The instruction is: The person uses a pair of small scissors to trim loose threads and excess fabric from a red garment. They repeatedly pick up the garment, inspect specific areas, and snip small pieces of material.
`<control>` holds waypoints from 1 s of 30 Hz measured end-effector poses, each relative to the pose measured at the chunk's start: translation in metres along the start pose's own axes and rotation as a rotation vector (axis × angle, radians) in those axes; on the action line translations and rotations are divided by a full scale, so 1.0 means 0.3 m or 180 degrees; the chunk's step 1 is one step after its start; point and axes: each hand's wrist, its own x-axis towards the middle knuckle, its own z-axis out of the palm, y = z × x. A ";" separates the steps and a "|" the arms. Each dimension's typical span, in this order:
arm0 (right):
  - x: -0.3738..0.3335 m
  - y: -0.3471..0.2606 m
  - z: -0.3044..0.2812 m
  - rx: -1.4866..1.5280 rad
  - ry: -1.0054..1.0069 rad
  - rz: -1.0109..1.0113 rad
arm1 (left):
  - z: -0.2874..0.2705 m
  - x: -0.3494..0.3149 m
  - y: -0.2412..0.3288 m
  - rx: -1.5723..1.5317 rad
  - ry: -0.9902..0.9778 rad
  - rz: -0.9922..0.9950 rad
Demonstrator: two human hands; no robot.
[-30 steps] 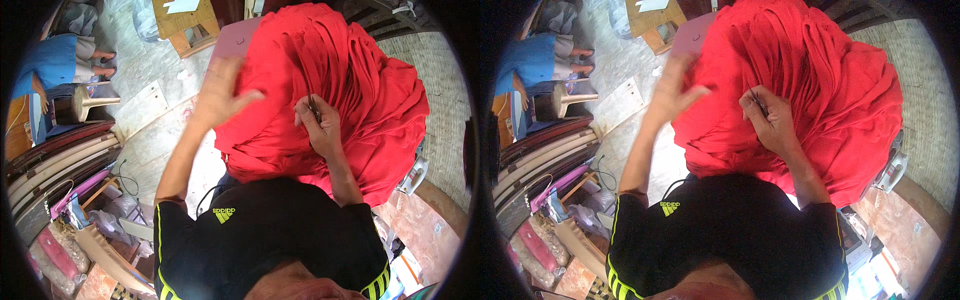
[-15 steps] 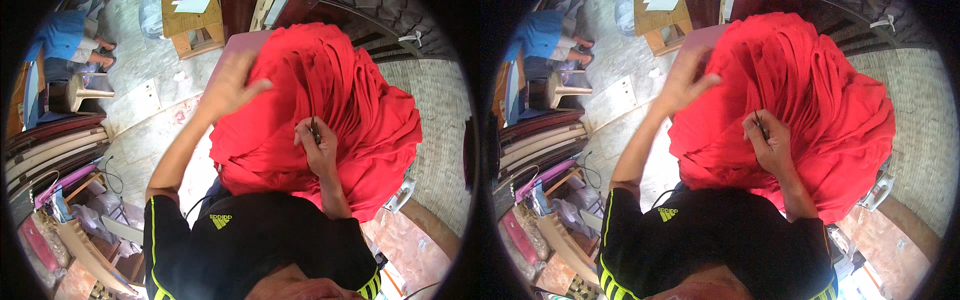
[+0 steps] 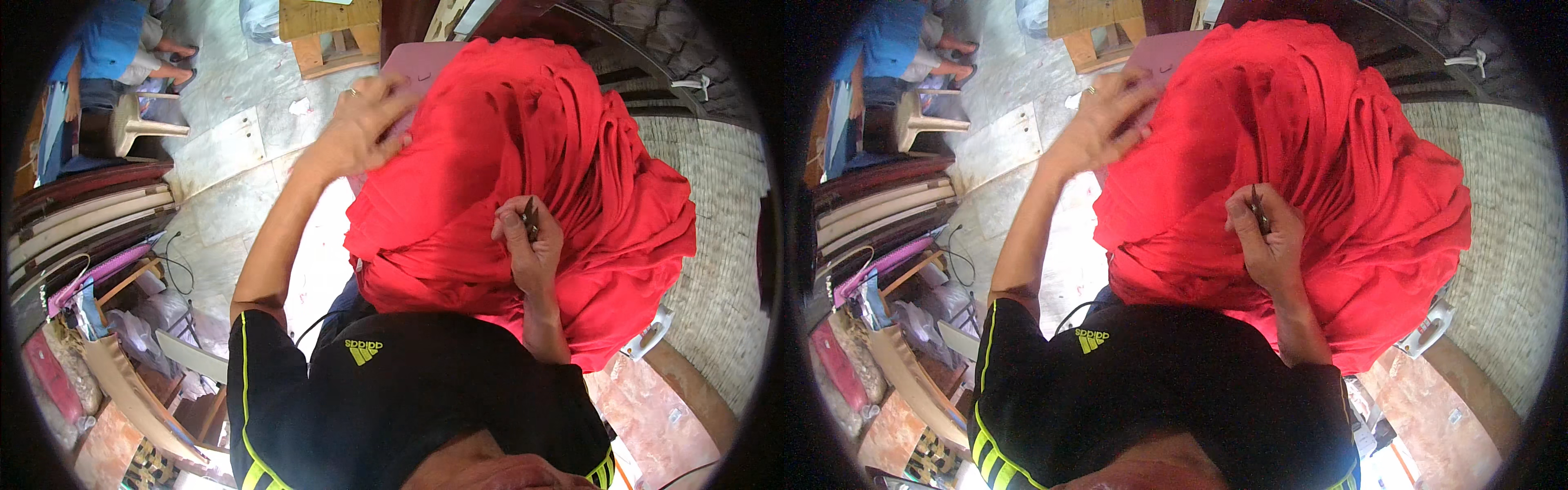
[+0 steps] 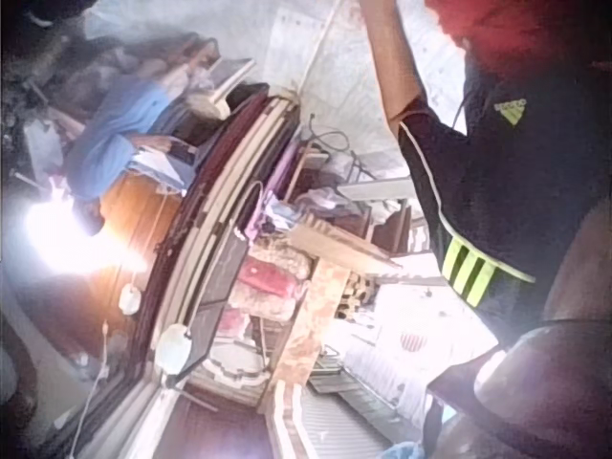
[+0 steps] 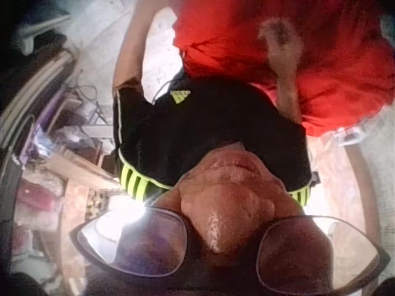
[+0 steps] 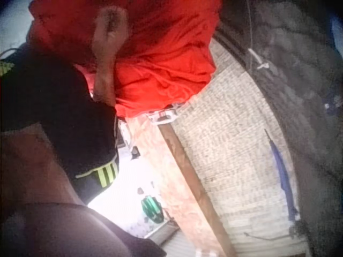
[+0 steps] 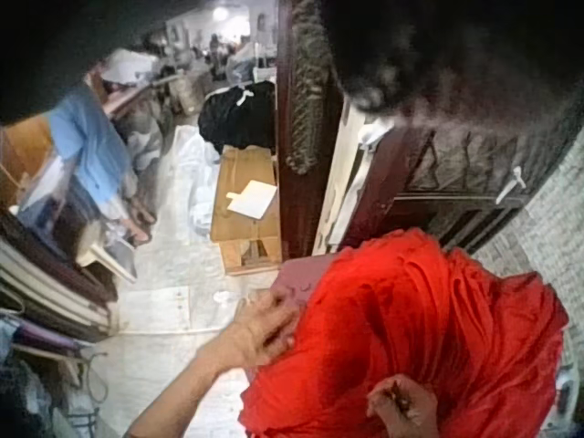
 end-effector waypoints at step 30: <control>-0.003 -0.016 0.014 0.0009 -0.0035 -0.0052 | 0.158 -0.547 0.012 0.0233 0.0443 -0.1583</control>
